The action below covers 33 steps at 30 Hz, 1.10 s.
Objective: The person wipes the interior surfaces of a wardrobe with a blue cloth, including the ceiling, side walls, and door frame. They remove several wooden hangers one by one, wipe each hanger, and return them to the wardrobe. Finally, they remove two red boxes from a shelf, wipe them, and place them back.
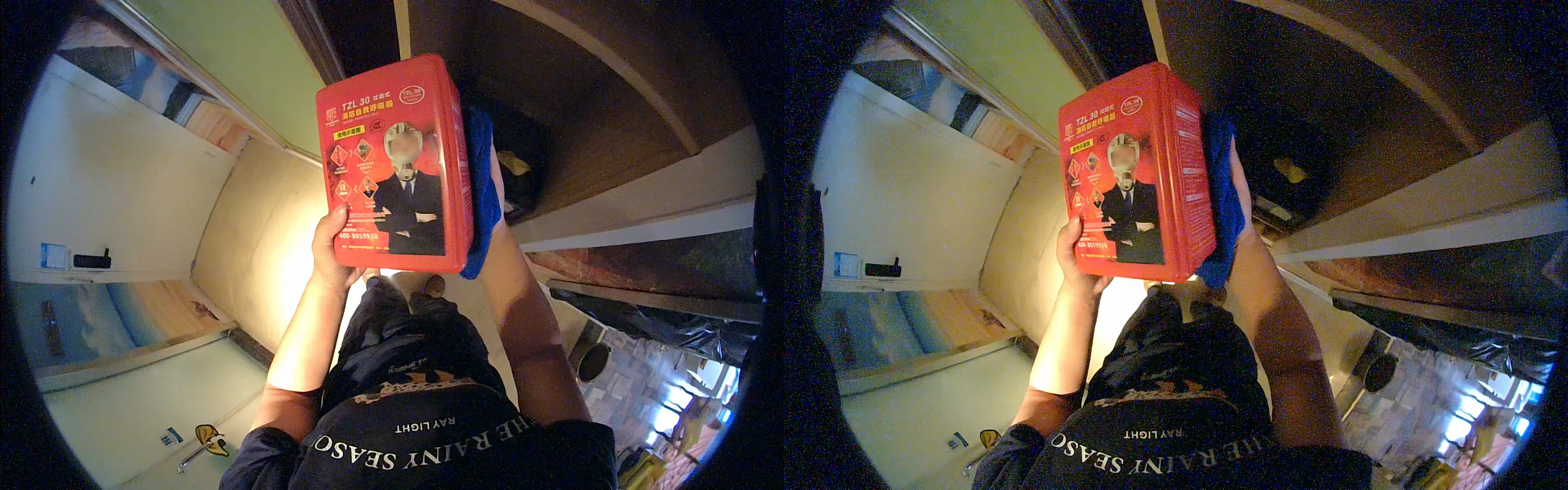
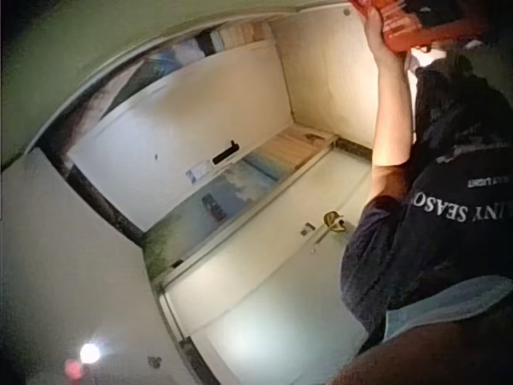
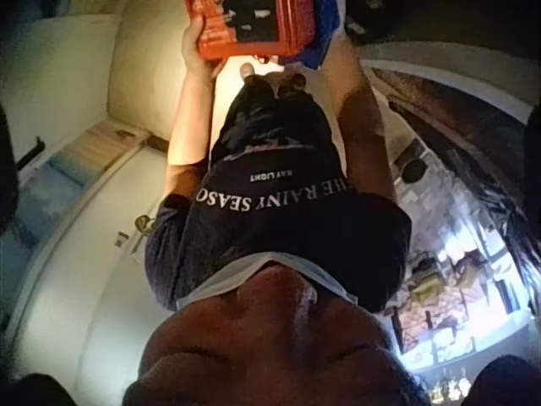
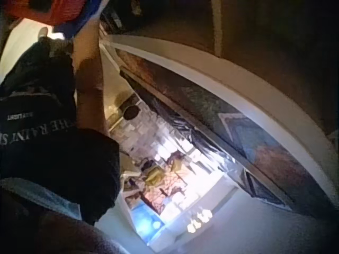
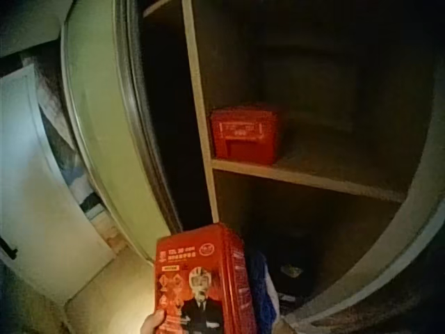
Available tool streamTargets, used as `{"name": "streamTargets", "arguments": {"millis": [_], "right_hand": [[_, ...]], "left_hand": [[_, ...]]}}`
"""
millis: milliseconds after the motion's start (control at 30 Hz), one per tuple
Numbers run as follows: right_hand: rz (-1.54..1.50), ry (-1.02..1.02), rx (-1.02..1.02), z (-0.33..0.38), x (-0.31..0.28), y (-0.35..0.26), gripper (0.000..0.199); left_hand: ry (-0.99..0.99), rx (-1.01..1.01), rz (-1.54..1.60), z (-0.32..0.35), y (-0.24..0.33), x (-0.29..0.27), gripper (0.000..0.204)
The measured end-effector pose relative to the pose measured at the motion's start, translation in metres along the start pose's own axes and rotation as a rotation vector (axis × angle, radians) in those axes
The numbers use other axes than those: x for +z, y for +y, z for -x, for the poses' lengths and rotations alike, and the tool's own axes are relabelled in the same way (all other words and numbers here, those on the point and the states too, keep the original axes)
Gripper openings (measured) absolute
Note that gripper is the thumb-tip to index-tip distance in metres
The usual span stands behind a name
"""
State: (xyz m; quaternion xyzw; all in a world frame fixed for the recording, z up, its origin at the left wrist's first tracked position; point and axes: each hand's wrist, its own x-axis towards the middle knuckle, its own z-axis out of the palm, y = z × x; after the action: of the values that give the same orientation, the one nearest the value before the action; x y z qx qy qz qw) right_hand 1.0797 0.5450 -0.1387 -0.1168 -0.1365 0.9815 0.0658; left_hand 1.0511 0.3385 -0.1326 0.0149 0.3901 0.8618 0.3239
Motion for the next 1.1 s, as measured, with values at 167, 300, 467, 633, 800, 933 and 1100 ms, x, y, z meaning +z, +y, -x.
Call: {"name": "streamTargets", "arguments": {"millis": [167,300,467,633,800,933,1100], "right_hand": [[-0.114,-0.19,-0.029,0.02,0.009,-0.015,0.057],[0.192,0.018,-0.124,0.027,0.002,-0.004,0.063],[0.515,0.244,-0.274,0.047,0.013,0.017,0.061],[0.679,0.262,-0.312,0.034,0.034,-0.004,0.066],[0.952,0.301,-0.344,-0.001,-0.004,0.009,0.074],[0.74,0.147,-0.254,0.03,0.012,0.034,0.066],[0.634,0.22,-0.432,-0.007,0.005,-0.008,0.064]], "left_hand": [[0.023,0.315,-0.602,-0.005,0.008,0.03,0.046],[-0.045,0.346,-0.788,-0.014,0.011,0.027,0.081],[-0.2,0.093,-0.712,-0.016,0.01,0.026,0.102],[-0.102,-0.24,-0.417,0.002,0.008,0.028,0.086],[-0.078,-0.078,-0.23,-0.016,0.005,0.018,0.078],[-0.058,-0.102,-0.203,-0.031,0.021,0.012,0.075],[-0.242,-0.101,-0.432,-0.029,0.018,0.013,0.094]]}}
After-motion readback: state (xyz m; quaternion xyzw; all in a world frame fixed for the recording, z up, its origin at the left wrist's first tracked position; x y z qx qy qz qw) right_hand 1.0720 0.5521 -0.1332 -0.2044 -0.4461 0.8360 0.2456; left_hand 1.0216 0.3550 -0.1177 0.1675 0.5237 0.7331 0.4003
